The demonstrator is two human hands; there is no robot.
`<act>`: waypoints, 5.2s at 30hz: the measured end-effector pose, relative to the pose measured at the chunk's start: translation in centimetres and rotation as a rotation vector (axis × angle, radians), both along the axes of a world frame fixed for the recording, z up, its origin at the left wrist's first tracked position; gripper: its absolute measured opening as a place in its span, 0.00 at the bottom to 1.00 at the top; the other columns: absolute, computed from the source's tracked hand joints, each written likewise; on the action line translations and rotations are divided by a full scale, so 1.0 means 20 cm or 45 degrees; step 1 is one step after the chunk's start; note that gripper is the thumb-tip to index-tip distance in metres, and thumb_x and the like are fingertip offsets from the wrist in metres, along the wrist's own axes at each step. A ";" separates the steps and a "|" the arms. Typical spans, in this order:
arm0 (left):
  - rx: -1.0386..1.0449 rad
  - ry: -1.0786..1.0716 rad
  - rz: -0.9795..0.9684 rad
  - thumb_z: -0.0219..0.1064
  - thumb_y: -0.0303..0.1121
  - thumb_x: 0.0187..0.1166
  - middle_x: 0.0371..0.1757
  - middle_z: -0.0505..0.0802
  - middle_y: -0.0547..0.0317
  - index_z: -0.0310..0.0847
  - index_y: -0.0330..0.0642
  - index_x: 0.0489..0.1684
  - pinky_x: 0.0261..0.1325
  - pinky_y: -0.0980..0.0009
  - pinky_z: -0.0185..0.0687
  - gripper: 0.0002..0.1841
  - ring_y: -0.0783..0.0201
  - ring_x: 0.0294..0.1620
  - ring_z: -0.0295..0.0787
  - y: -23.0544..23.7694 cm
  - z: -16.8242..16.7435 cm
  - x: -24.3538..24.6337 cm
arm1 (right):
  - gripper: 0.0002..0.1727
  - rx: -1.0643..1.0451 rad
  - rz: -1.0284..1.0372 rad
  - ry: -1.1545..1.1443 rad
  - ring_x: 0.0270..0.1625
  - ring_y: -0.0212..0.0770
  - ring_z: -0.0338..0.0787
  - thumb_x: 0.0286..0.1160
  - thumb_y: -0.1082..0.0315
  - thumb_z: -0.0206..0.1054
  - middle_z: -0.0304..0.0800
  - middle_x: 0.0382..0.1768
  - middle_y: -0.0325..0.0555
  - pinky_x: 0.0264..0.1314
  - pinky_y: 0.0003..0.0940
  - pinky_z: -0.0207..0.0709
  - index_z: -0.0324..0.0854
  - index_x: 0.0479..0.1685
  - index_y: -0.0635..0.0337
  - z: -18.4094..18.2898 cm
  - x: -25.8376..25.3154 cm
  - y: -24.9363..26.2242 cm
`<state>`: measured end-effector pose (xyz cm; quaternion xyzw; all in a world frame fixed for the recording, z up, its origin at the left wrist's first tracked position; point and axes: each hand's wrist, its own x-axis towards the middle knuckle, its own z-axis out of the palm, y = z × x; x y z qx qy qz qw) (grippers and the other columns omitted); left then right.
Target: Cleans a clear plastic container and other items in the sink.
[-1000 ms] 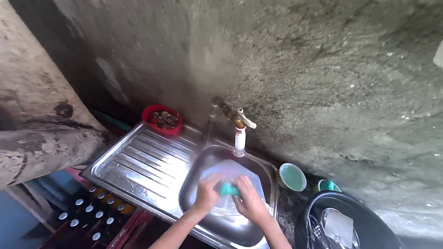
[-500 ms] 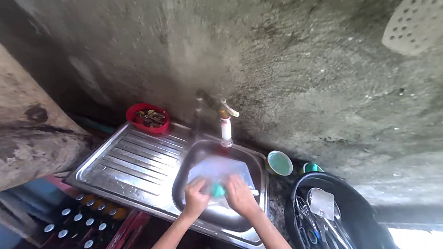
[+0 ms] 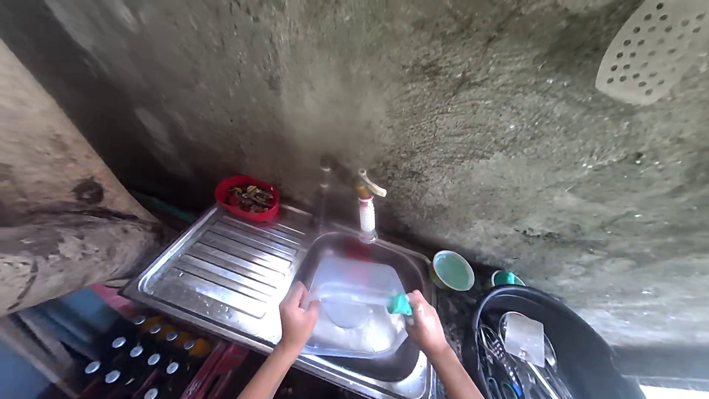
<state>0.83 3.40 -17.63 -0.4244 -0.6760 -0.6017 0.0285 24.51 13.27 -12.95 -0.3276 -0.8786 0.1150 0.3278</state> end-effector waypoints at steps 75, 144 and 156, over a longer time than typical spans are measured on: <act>-0.262 0.325 -0.545 0.66 0.29 0.70 0.13 0.81 0.52 0.83 0.30 0.21 0.19 0.66 0.75 0.11 0.61 0.13 0.77 0.08 0.15 0.12 | 0.14 0.387 -0.211 0.094 0.45 0.63 0.92 0.57 0.77 0.69 0.93 0.40 0.61 0.54 0.55 0.81 0.89 0.45 0.69 -0.04 -0.28 0.05; 0.070 -0.535 -0.034 0.68 0.24 0.71 0.17 0.72 0.79 0.74 0.38 0.24 0.24 0.94 0.65 0.08 0.92 0.17 0.66 -0.02 0.21 0.18 | 0.24 -0.566 -0.611 -0.111 0.65 0.69 0.88 0.82 0.79 0.56 0.83 0.66 0.75 0.69 0.59 0.80 0.70 0.76 0.78 0.05 -0.15 0.07; -1.197 -0.024 -0.014 0.41 0.35 0.96 0.47 0.91 0.26 0.76 0.25 0.66 0.58 0.35 0.81 0.22 0.29 0.54 0.90 0.08 0.22 0.05 | 0.19 -0.729 -0.807 -0.299 0.54 0.63 0.94 0.93 0.65 0.50 0.91 0.56 0.64 0.57 0.58 0.84 0.77 0.70 0.66 0.26 -0.19 0.07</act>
